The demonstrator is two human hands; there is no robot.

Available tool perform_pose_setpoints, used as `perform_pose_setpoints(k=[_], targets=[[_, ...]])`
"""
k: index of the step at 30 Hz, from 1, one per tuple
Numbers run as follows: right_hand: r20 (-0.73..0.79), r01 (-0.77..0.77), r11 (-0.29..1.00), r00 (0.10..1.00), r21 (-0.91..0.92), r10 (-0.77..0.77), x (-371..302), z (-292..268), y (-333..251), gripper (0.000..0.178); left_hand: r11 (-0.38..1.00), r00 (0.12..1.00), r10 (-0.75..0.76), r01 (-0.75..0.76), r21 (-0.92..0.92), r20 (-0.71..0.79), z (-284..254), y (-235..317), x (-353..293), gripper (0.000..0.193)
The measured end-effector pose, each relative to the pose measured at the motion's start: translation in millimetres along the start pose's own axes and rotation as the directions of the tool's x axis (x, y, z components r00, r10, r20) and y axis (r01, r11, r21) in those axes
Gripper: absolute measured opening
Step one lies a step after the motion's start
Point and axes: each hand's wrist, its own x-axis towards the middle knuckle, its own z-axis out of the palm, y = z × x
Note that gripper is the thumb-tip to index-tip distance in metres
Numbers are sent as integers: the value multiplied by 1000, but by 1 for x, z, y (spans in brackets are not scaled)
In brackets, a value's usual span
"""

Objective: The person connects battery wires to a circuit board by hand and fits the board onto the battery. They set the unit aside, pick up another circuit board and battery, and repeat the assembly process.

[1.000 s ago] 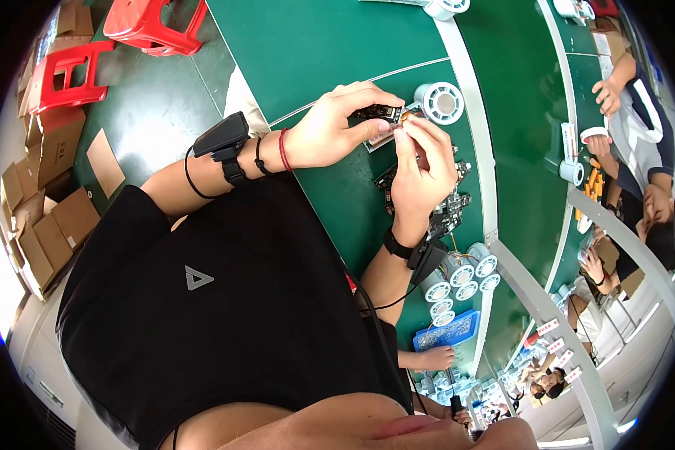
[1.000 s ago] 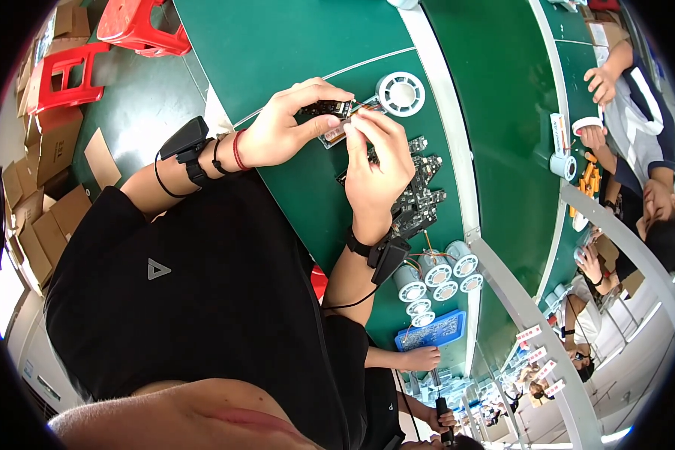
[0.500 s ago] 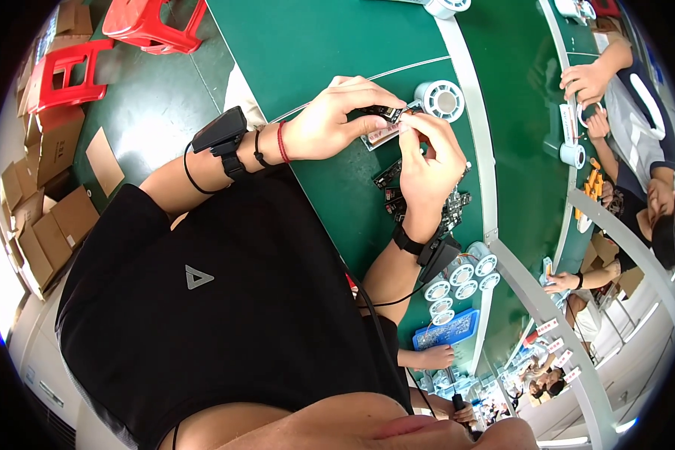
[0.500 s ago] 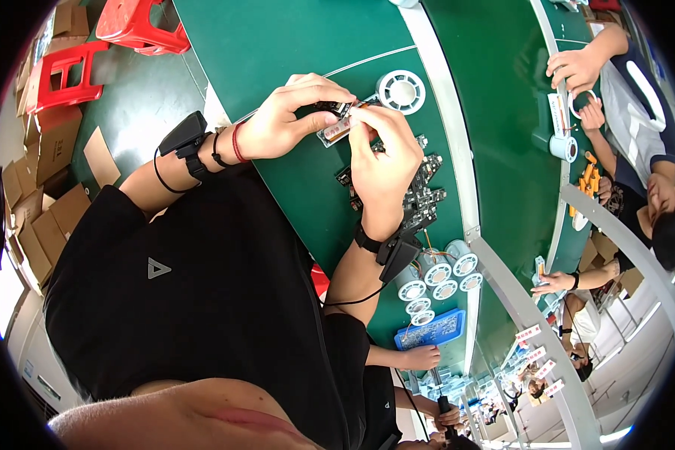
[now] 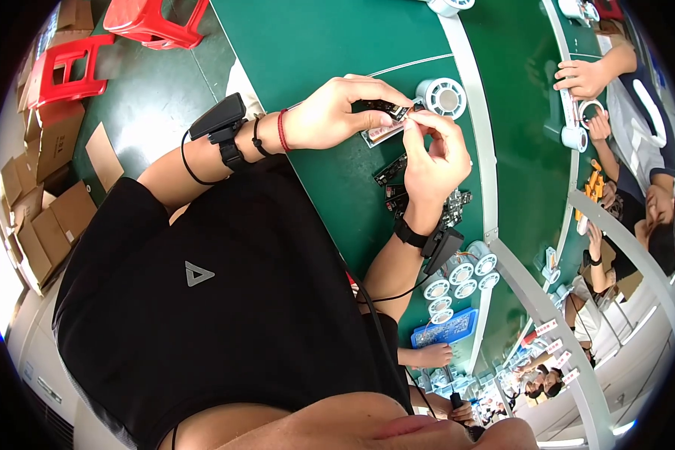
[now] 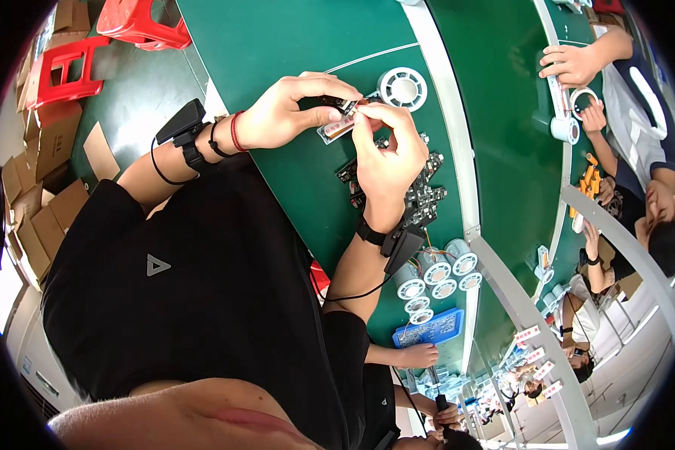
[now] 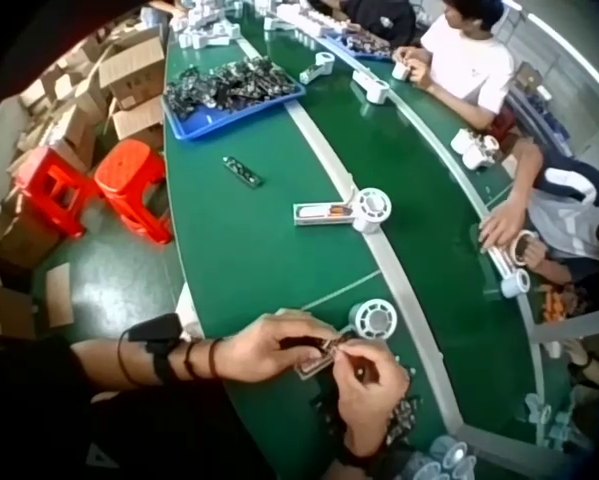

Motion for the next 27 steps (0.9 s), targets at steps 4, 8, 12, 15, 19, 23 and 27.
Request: perform_pose_setpoints(k=[4, 8, 12, 15, 19, 23, 27], targets=[[-32, -90, 994, 995, 62, 92, -2, 4, -9, 23, 999, 998, 31, -30, 18, -55, 1, 1, 0, 36], [-12, -170, 978, 985, 125, 173, -7, 8, -9, 24, 889, 968, 248, -210, 408, -42, 3, -2, -5, 41], [4, -200, 970, 980, 139, 201, -11, 12, -8, 25, 780, 924, 380, -297, 550, -41, 7, -8, -12, 44], [11, -290, 951, 957, 109, 291, -5, 10, -22, 19, 728, 917, 397, -301, 617, -22, 4, -10, -16, 45], [125, -250, 912, 945, -325, 303, 21, 3, -32, 14, 689, 908, 419, -302, 659, -23, 1, -6, -16, 46], [254, -143, 847, 917, -512, 308, 32, 2, -34, 16, 672, 894, 447, -322, 667, -18, -1, -13, -14, 44], [260, -420, 867, 835, -269, 485, 32, -2, -31, 17, 794, 928, 366, -274, 543, -67, -3, -10, -12, 41]])
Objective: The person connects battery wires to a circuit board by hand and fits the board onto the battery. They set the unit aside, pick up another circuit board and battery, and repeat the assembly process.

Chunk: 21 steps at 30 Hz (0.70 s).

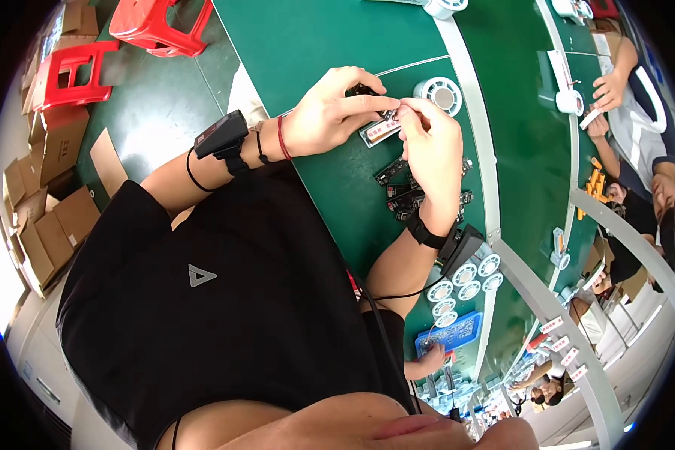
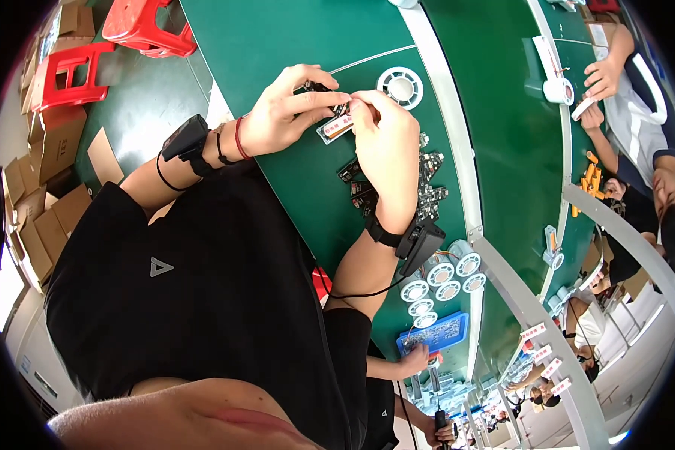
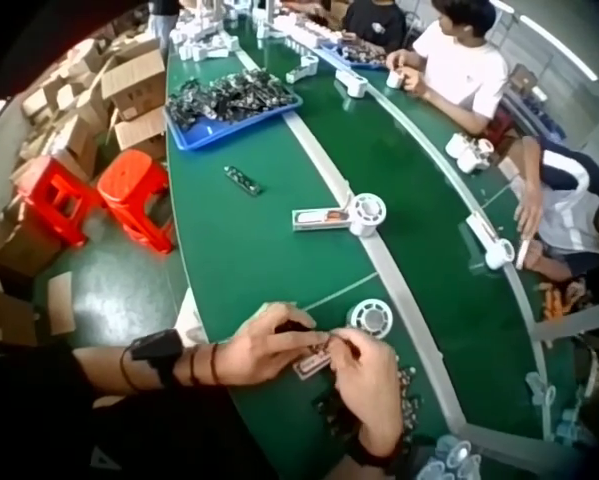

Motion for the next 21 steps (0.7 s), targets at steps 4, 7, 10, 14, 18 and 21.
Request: perform_pose_setpoints(k=[4, 7, 10, 14, 18, 21], targets=[[44, -133, 954, 991, 269, 126, -3, -1, 8, 16, 933, 975, -193, 217, -287, 107, -1, 3, 4, 39], [57, -152, 928, 988, 341, 141, -5, -2, 13, 15, 924, 972, -169, 214, -317, 162, -3, 0, 9, 38], [72, -147, 912, 989, 383, 129, -5, -4, 16, 14, 913, 968, -145, 211, -350, 206, -5, -3, 15, 38], [134, -134, 893, 987, 431, 84, -5, -9, 20, 14, 917, 970, -94, 172, -361, 223, -6, -8, 18, 37], [134, -156, 901, 985, 406, 110, -9, -8, 15, 14, 965, 980, -3, 55, -257, 199, -6, -9, 18, 37], [78, -163, 909, 986, 382, 144, -11, -6, 8, 13, 988, 982, 58, -31, -148, 179, -8, -8, 20, 39]])
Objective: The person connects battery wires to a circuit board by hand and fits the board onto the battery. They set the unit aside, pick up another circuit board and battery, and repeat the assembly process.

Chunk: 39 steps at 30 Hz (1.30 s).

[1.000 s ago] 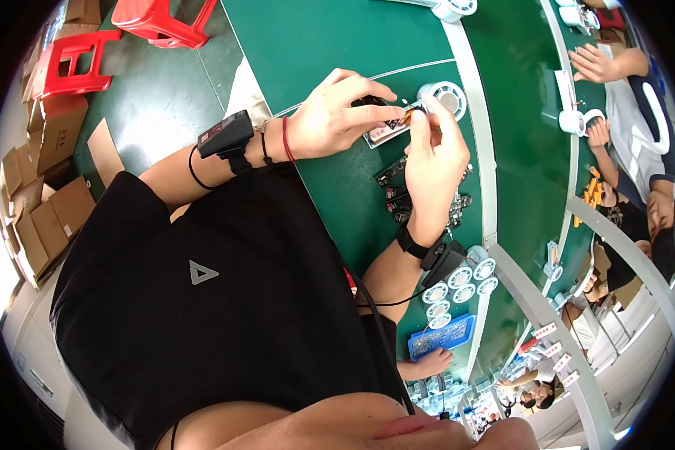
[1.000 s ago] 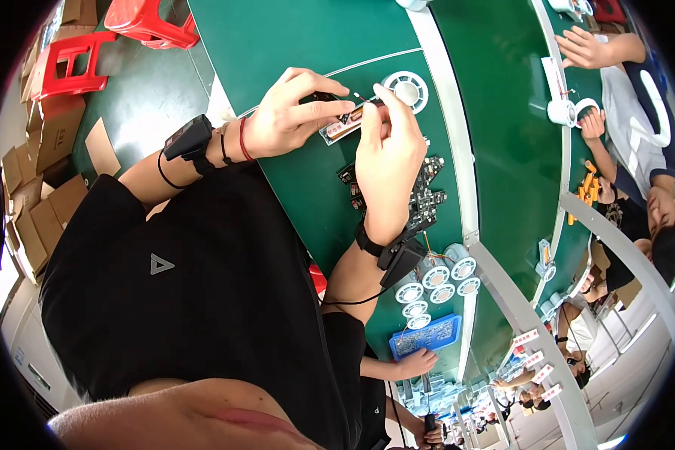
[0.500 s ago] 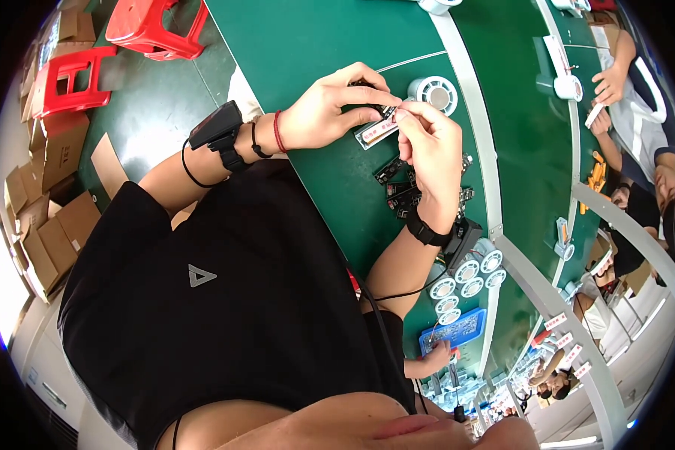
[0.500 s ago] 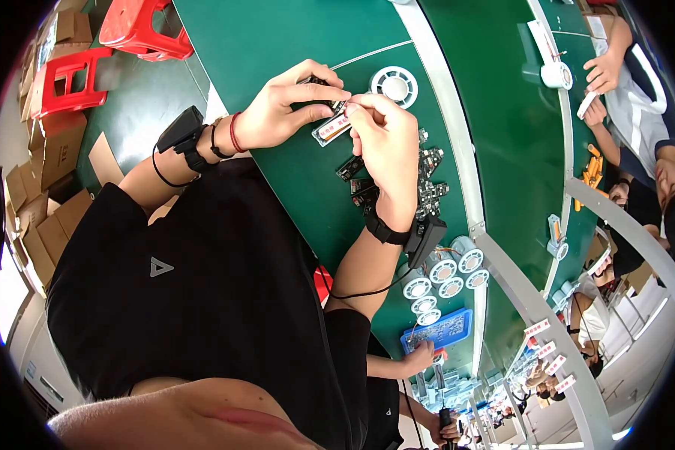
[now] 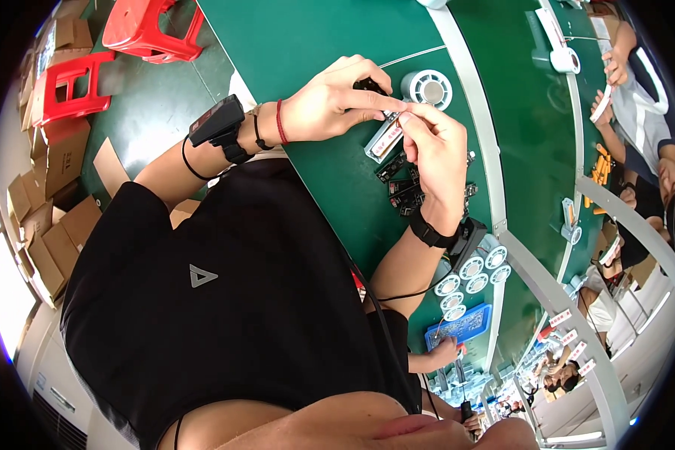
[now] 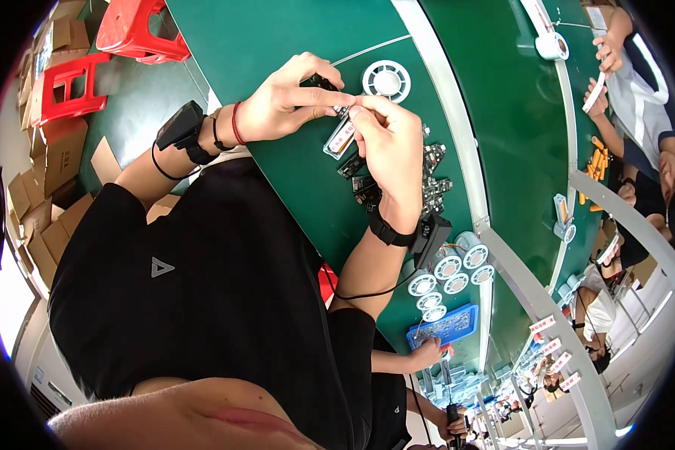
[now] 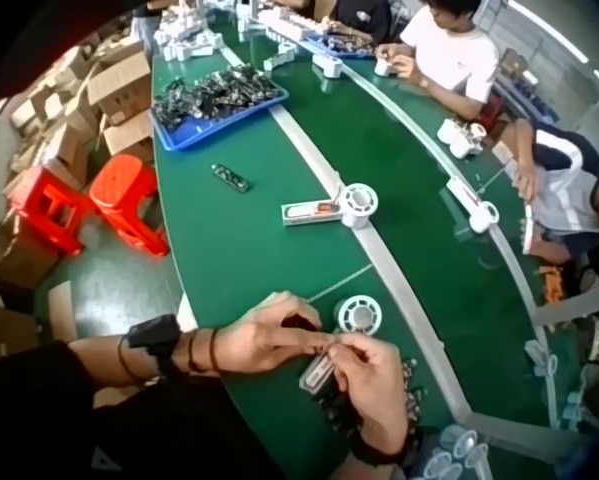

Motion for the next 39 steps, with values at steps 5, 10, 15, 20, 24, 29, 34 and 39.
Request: perform_pose_setpoints(k=[5, 10, 15, 20, 24, 29, 34, 39], targets=[[-32, 119, 992, 992, -46, -120, -6, 11, 7, 14, 954, 989, 148, -135, 268, -29, 0, 0, -1, 44], [-149, 155, 980, 974, -125, -173, -12, 16, 12, 15, 904, 986, 168, -148, 400, -15, 4, 7, -3, 48], [-162, 273, 853, 912, -444, -377, -15, 8, 17, 15, 984, 984, -170, 167, -59, -60, 13, 10, 0, 40], [-122, 177, 938, 968, -297, -221, -16, -2, 10, 15, 759, 883, -448, 459, -462, 141, 13, 18, 5, 32], [-152, 293, 846, 907, -445, -394, -5, 0, 29, 12, 447, 758, -591, 593, -670, 277, 17, 24, 9, 30], [-124, 382, 459, 645, -802, -754, -1, 13, 41, 11, 358, 657, -728, 609, -708, 197, 27, 48, 10, 29], [-130, 187, 335, 670, -923, -731, -13, 23, 32, 13, 295, 588, -782, 639, -710, 204, 33, 47, 6, 30], [-192, 159, 511, 802, -845, -566, -22, 31, 15, 13, 304, 602, -779, 610, -732, 177, 39, 43, 0, 31]])
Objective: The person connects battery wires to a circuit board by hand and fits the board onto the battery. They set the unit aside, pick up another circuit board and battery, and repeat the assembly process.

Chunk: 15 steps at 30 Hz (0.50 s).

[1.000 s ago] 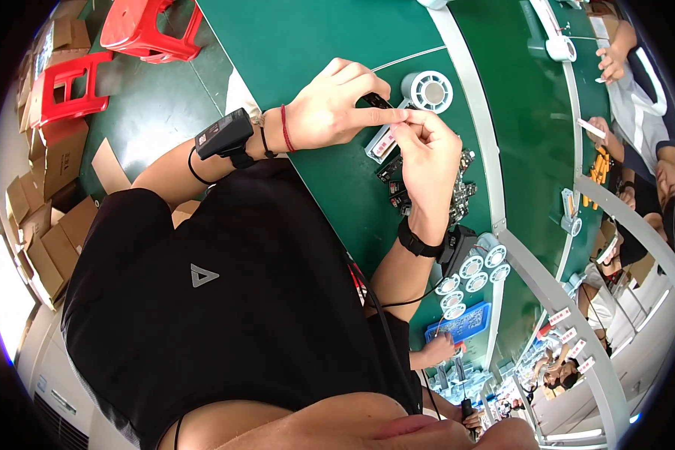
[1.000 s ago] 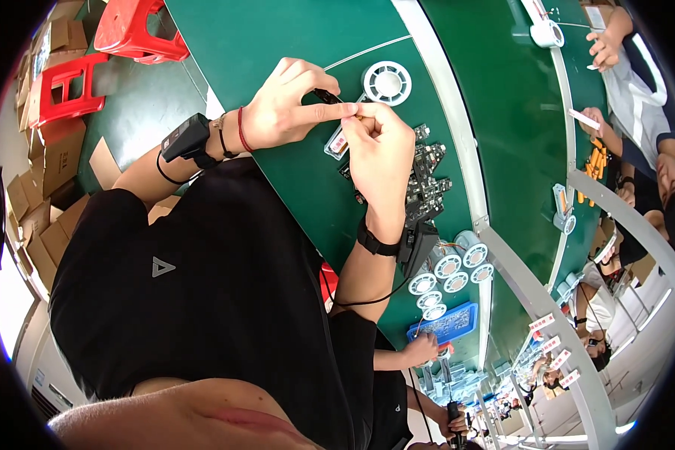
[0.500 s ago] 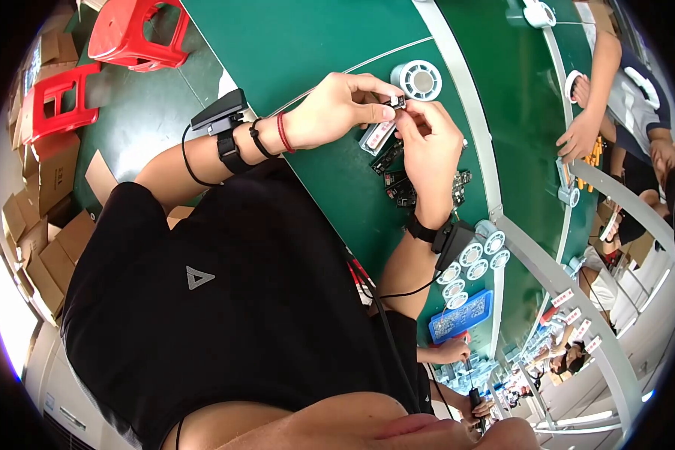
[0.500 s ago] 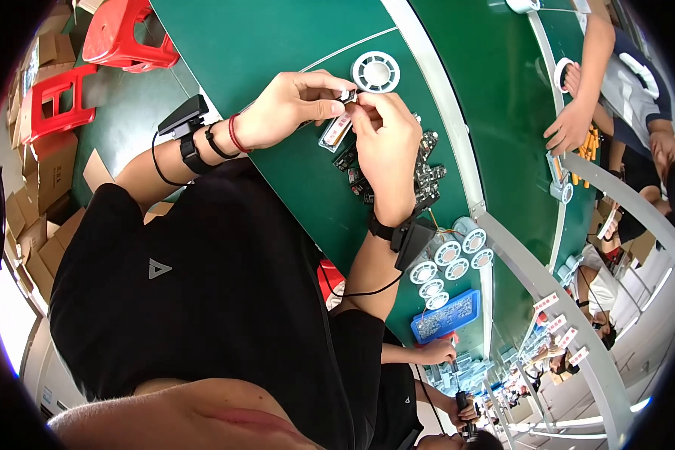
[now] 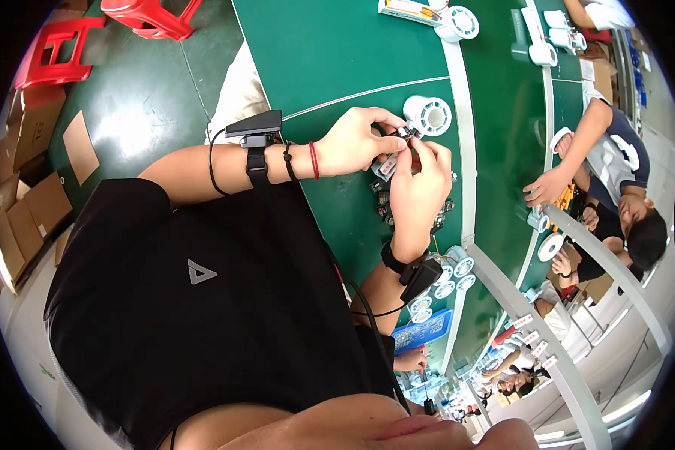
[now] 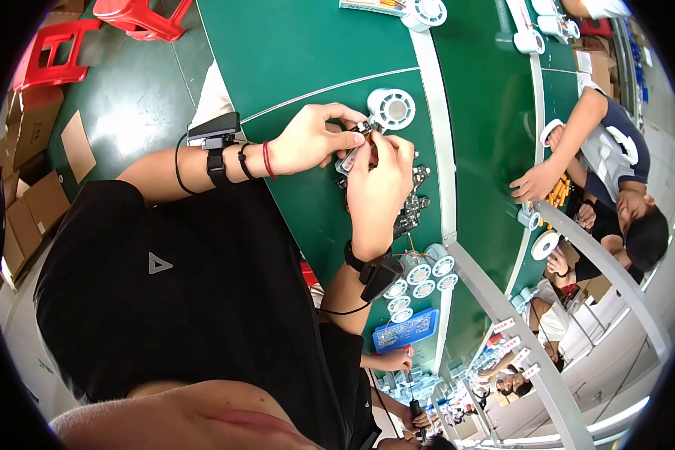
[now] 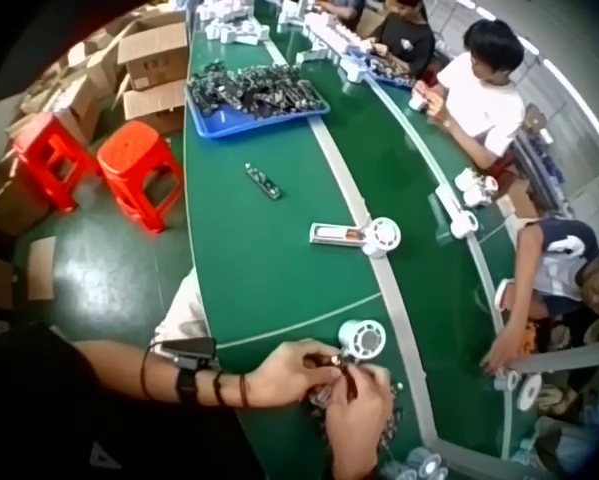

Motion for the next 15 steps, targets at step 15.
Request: perform_pose_setpoints(k=[15], targets=[[-87, 89, 964, 990, -249, -114, -2, 14, 9, 11, 993, 998, -61, 60, -101, -8, 7, 3, 2, 31]])
